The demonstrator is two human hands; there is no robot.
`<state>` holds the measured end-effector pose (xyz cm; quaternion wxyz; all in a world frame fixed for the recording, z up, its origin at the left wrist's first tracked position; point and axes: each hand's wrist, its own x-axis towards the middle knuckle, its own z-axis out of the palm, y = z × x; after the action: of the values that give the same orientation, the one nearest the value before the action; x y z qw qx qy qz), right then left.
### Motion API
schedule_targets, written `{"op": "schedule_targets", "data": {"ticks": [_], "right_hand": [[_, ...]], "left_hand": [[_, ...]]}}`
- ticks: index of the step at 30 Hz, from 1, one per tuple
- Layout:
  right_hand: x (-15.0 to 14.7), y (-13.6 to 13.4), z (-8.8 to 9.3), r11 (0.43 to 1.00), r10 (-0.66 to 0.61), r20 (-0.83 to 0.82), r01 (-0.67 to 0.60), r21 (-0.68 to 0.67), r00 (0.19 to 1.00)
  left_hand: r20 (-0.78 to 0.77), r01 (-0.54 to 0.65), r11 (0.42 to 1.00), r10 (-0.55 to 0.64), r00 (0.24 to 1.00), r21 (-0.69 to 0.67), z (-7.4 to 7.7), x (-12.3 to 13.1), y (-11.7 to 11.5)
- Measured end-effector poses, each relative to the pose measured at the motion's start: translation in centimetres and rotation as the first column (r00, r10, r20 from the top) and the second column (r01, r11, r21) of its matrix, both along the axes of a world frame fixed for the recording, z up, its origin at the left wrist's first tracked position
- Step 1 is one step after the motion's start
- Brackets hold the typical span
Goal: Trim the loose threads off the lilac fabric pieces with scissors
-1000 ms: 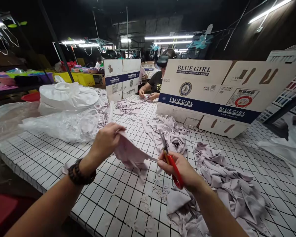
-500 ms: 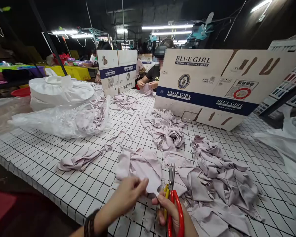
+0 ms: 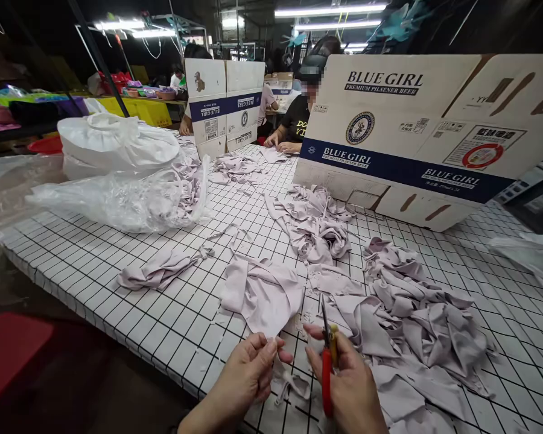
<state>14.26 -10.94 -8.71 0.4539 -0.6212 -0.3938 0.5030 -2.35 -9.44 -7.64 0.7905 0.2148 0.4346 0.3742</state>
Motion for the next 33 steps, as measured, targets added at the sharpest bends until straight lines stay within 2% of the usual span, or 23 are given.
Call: {"op": "schedule_targets", "data": {"ticks": [3,5,7,10,13,17,19,21,25,28,31,33], "right_hand": [[-0.4,2.0,1.5,0.972,0.208,-0.006,-0.206,0.109,0.978],[-1.3,3.2,2.0,0.929,0.357,-0.012,-0.353,0.108,0.934],[-2.3,4.2,2.1,0.898,0.437,-0.065,-0.431,0.084,0.897],[-3.3,5.0,1.6,0.924,0.378,-0.121,-0.368,0.102,0.918],[-3.7,5.3,1.2,0.954,0.292,-0.145,-0.277,0.115,0.946],[-4.0,5.0,1.1,0.969,0.237,-0.193,-0.219,0.113,0.952],[-4.0,4.9,1.2,0.972,0.227,-0.192,-0.209,0.109,0.955],[-3.8,4.8,1.3,0.968,0.247,-0.16,-0.236,0.087,0.956],[-2.2,4.3,1.9,0.949,0.312,-0.01,-0.311,0.058,0.95],[-0.2,3.5,3.2,0.957,0.272,0.29,-0.29,0.021,0.918],[1.2,2.5,4.6,0.925,0.334,0.586,-0.377,-0.053,0.738],[1.5,2.1,5.3,0.888,0.395,0.68,-0.446,-0.11,0.618]], "left_hand": [[-0.029,0.014,0.997,-0.012,1.0,0.079,0.2,-0.3,-0.3],[-0.069,0.026,0.988,-0.015,0.997,0.154,0.2,-0.5,-0.3],[-0.115,0.023,0.973,0.004,0.993,0.231,-0.1,-0.9,0.0],[-0.208,0.011,0.941,0.063,0.976,0.338,-0.7,-1.6,0.5],[-0.327,0.065,0.896,0.093,0.94,0.439,-0.9,-2.1,0.9],[-0.505,0.149,0.798,0.214,0.837,0.585,-0.3,-2.2,1.1],[-0.541,0.17,0.757,0.272,0.796,0.63,0.0,-2.1,1.1],[-0.522,0.18,0.745,0.253,0.815,0.642,-0.1,-2.0,1.1],[-0.364,0.123,0.798,0.127,0.923,0.59,-0.9,-1.8,1.5],[-0.337,0.089,0.792,0.153,0.929,0.604,-1.3,-1.7,1.9],[-0.385,0.144,0.753,0.154,0.91,0.642,-1.1,-1.7,2.1],[-0.413,0.189,0.726,0.142,0.9,0.662,-0.9,-1.6,2.2]]}}
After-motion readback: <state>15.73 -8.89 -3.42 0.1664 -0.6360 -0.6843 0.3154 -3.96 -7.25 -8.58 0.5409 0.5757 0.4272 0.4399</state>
